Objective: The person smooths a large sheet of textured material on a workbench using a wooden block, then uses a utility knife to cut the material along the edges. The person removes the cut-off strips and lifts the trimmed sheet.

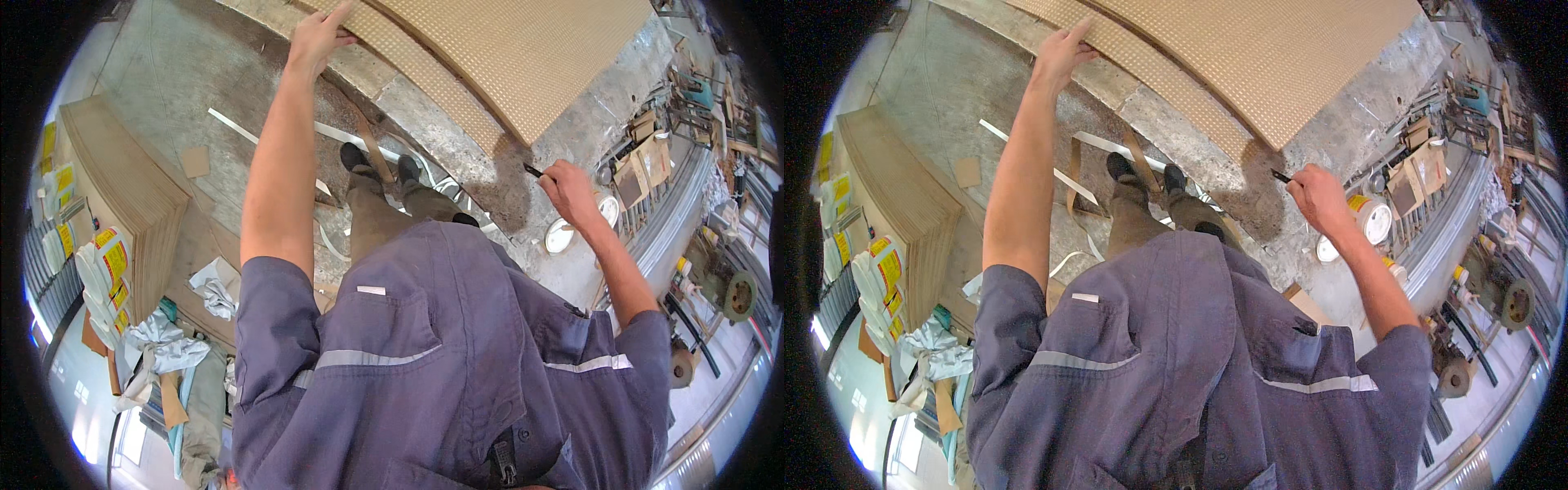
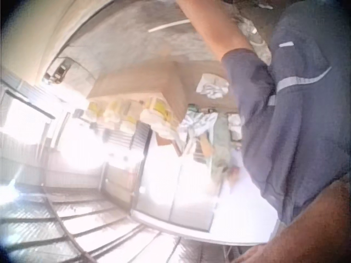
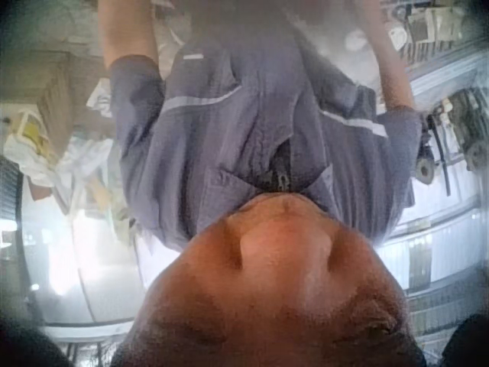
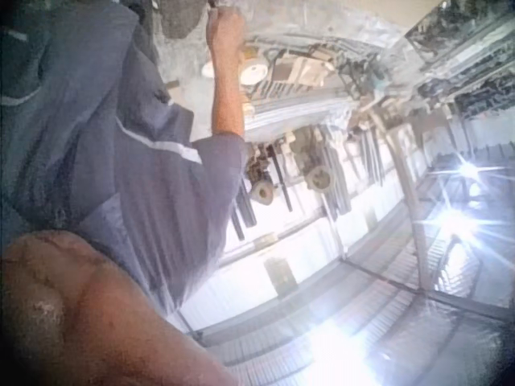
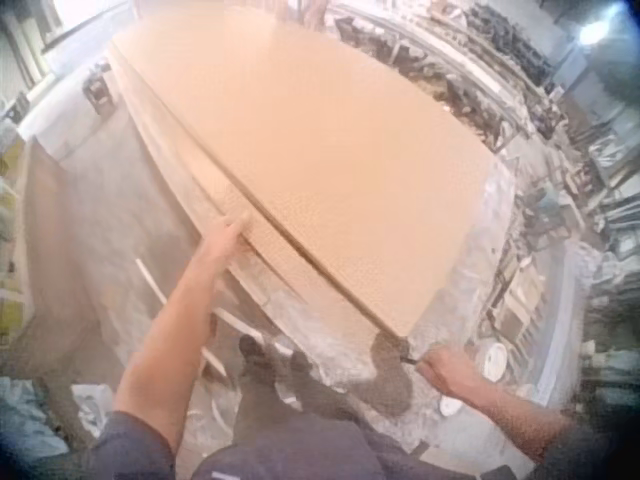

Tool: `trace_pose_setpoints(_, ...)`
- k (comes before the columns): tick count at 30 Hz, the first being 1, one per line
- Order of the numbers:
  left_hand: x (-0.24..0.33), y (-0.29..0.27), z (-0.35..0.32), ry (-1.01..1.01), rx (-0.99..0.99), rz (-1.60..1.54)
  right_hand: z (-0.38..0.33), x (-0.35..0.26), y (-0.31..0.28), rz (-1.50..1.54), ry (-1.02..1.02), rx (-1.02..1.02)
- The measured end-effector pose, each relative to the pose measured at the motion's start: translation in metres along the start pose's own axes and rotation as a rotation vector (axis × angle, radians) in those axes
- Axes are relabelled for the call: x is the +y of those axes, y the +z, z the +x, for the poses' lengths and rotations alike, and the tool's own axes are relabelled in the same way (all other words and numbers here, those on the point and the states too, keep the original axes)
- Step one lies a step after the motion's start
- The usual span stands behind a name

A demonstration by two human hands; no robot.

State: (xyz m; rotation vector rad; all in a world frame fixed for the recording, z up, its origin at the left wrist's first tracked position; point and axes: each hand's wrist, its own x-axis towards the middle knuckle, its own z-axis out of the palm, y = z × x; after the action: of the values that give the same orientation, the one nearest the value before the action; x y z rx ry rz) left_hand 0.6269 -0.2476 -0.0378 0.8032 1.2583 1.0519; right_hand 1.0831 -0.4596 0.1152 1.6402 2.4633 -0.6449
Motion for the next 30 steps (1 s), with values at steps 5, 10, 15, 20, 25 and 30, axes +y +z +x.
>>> trace_pose_setpoints(5, 0.025, -0.012, -0.083, 0.019, 0.199, 0.042, -0.007, -0.026, 0.007, 0.924, 0.422, -0.066)
trace_pose_setpoints(10, 0.036, 0.035, -0.235, -0.080, 0.214, 0.214, 0.032, -0.066, 0.029, 1.184, 0.318, -0.076)
trace_pose_setpoints(15, -0.009, 0.090, -0.335, -0.040, 0.240, -0.080, 0.072, -0.122, 0.057, 1.182, 0.110, -0.286)
trace_pose_setpoints(20, -0.042, 0.084, -0.377, 0.002, 0.533, 0.125, 0.069, -0.187, 0.072, 0.936, -0.152, -0.514)
trace_pose_setpoints(25, -0.049, 0.059, -0.428, -0.075, 0.651, 0.268, 0.050, -0.234, 0.079, 0.774, -0.244, -0.643)
trace_pose_setpoints(30, -0.063, 0.015, -0.479, -0.049, 0.718, 0.114, 0.030, -0.288, 0.102, 0.805, -0.264, -0.774)
